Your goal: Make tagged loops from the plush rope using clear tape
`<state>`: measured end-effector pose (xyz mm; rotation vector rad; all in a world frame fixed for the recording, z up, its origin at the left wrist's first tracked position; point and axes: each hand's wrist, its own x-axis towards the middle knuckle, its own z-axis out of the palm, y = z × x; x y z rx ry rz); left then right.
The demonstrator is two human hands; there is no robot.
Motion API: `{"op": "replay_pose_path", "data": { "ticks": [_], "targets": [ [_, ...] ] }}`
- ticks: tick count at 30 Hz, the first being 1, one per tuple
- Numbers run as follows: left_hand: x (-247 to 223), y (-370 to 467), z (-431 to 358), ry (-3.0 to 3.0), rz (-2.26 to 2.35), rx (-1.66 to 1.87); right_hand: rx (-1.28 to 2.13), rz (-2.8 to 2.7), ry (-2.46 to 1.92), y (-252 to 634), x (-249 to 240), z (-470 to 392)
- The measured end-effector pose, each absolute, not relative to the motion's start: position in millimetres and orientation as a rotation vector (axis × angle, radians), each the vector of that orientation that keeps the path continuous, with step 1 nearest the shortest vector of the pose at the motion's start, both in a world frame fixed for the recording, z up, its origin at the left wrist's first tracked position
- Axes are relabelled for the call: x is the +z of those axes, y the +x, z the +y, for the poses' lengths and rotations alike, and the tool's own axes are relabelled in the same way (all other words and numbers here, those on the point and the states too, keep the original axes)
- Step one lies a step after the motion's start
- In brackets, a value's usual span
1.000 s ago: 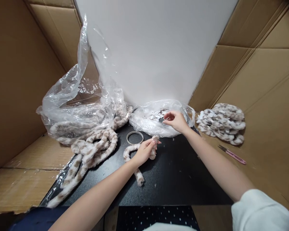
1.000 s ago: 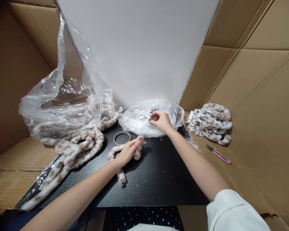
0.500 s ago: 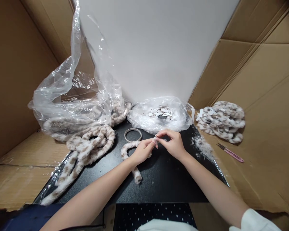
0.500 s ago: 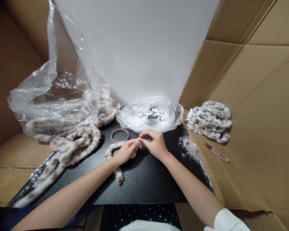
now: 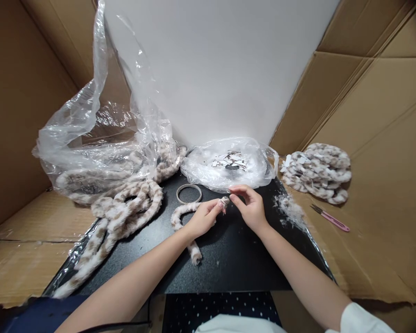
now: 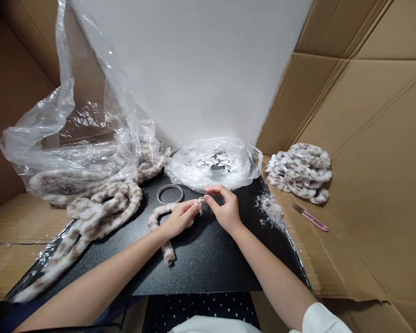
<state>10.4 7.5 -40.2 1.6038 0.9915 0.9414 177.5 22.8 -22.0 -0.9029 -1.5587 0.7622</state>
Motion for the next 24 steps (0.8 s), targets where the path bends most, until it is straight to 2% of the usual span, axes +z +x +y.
{"op": "replay_pose_path", "data": {
  "ticks": [3, 6, 16, 24],
  "targets": [
    [-40.6, 10.1, 8.0, 1.666, 0.991, 0.948, 1.087, -1.522, -0.935, 177.3, -27.5, 27.2],
    [-39.2, 8.9, 8.0, 1.734, 0.989, 0.952, 1.251, -1.569, -0.920, 175.7, -30.4, 27.5],
    [-23.8, -2.3, 4.6, 1.820, 1.009, 0.861, 1.272, -1.145, -0.981, 189.1, -30.6, 39.6],
    [-29.6, 3.8, 1.7, 1.590, 1.066, 0.794, 1.392, -1.204, -1.001, 180.4, -39.6, 37.1]
  ]
}}
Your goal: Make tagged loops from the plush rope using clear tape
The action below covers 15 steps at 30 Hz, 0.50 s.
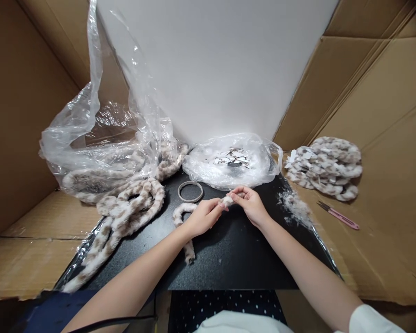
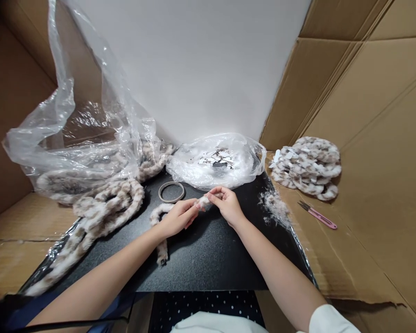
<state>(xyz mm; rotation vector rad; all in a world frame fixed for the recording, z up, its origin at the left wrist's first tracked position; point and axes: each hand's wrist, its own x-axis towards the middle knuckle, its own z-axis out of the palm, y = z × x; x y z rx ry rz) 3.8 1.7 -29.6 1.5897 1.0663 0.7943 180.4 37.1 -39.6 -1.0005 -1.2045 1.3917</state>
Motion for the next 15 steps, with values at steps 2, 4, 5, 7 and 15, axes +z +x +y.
{"op": "replay_pose_path", "data": {
  "ticks": [2, 4, 5, 7, 15],
  "targets": [
    [-30.2, 3.4, 1.5, 1.565, 1.137, 0.754, 1.354, -1.146, -1.034, 181.3, -41.8, 37.4],
    [-31.0, 3.0, 1.0, 1.570, 1.203, 0.720, 1.332, -1.131, -1.063, 183.1, -43.0, 37.9],
    [-31.3, 3.1, 0.6, 1.580, 1.227, 0.711, 1.332, -1.145, -1.074, 183.9, -43.3, 38.2],
    [-30.9, 3.8, -0.2, 1.613, 1.266, 0.716, 1.334, -1.198, -1.087, 185.4, -43.4, 38.5],
    [-9.6, -23.3, 11.5, 2.348, 1.720, 0.755, 0.854, -1.712, -1.322, 190.9, -43.2, 38.1]
  ]
}}
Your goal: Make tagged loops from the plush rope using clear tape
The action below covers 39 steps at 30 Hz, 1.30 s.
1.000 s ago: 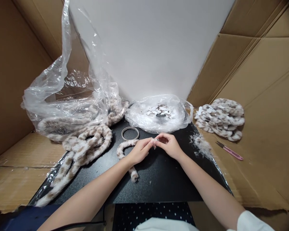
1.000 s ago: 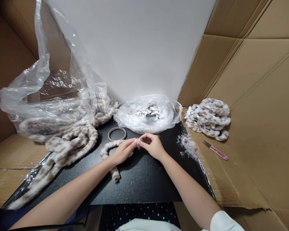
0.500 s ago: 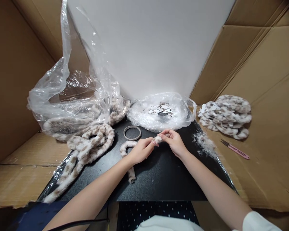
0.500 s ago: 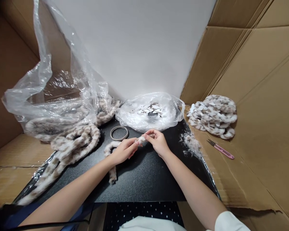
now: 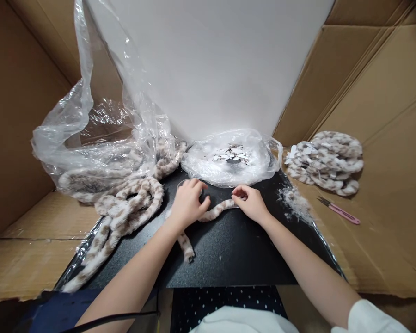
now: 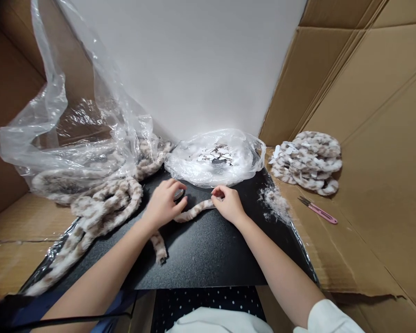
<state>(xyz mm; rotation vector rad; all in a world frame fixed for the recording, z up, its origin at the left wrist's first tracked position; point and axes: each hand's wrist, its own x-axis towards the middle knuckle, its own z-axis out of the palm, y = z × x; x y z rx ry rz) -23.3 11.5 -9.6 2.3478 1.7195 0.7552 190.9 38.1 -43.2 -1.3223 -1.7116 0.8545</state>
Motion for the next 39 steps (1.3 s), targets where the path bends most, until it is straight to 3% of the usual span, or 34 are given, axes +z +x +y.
{"op": "replay_pose_path", "data": {
  "ticks": [5, 12, 17, 24, 39],
  "targets": [
    [-4.0, -53.1, 23.6, 2.383, 1.974, 0.337, 0.575, -1.775, -1.301, 190.9, -41.4, 36.0],
    [-1.7, -39.9, 13.3, 1.997, 1.274, 1.021, 0.482, -1.681, -0.979, 186.4, -23.3, 22.4],
    [-5.1, -21.0, -1.4, 1.842, 0.974, 1.095, 0.432, -1.673, -0.806, 180.6, -14.4, 8.8],
    [-8.7, -10.7, -5.8, 2.044, 0.988, 1.147, 0.234, -1.743, -0.771, 172.5, -16.0, 2.0],
    [-22.4, -10.7, -3.5, 2.483, 1.067, 1.259, 0.277, -1.719, -0.873, 170.1, -27.4, 5.5]
  ]
}}
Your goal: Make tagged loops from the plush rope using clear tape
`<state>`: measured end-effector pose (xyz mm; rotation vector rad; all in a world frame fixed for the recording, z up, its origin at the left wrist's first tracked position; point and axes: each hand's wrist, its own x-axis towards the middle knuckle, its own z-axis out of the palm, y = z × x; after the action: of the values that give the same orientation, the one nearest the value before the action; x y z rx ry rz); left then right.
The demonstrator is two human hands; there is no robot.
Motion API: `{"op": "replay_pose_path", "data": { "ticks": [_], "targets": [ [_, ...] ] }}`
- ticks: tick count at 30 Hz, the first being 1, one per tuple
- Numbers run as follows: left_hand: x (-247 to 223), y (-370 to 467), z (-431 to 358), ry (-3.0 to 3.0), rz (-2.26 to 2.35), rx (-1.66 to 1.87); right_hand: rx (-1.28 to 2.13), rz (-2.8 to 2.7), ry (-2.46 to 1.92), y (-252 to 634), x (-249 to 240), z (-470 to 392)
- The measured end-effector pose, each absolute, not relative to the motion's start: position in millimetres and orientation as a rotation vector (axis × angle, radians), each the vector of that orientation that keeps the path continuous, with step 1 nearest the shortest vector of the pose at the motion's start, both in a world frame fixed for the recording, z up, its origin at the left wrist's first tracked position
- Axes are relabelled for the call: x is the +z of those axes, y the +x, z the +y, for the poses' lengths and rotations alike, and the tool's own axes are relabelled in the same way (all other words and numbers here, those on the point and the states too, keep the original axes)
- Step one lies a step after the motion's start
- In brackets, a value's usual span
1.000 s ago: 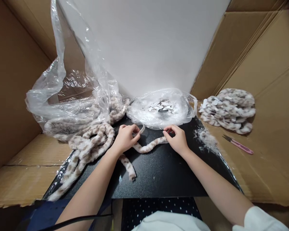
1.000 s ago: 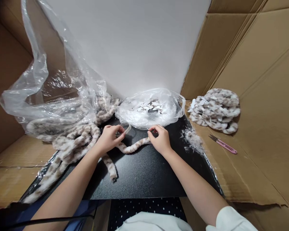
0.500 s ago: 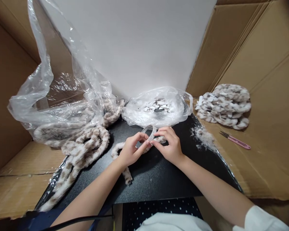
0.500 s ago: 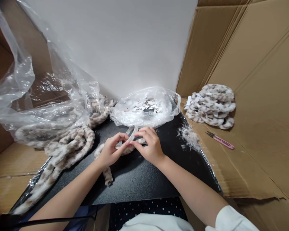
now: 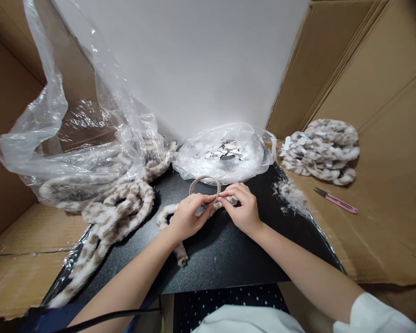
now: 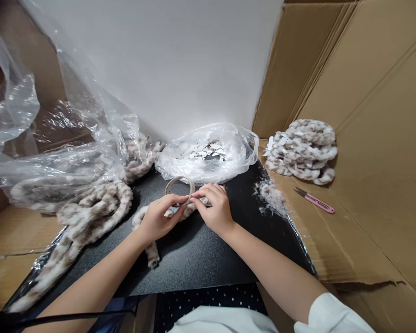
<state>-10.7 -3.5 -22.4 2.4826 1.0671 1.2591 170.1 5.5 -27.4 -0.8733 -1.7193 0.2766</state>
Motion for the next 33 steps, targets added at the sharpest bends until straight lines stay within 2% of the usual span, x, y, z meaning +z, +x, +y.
{"op": "replay_pose_path", "data": {
  "ticks": [14, 21, 26, 33],
  "targets": [
    [-22.9, -10.1, -1.0, 2.611, 1.067, 1.250, 0.280, -1.886, -0.979, 174.3, -27.8, 9.9],
    [-20.6, -12.4, -0.3, 2.468, 1.180, 1.262, 0.228, -1.984, -0.904, 170.2, -27.2, 2.8],
    [-17.2, -12.8, -1.0, 2.475, 1.118, 1.252, 0.235, -1.833, -0.935, 170.4, -25.2, 3.8],
    [-14.6, -14.0, -1.1, 2.559, 1.029, 1.164, 0.239, -1.891, -0.960, 175.6, -24.7, 10.2]
  ]
}}
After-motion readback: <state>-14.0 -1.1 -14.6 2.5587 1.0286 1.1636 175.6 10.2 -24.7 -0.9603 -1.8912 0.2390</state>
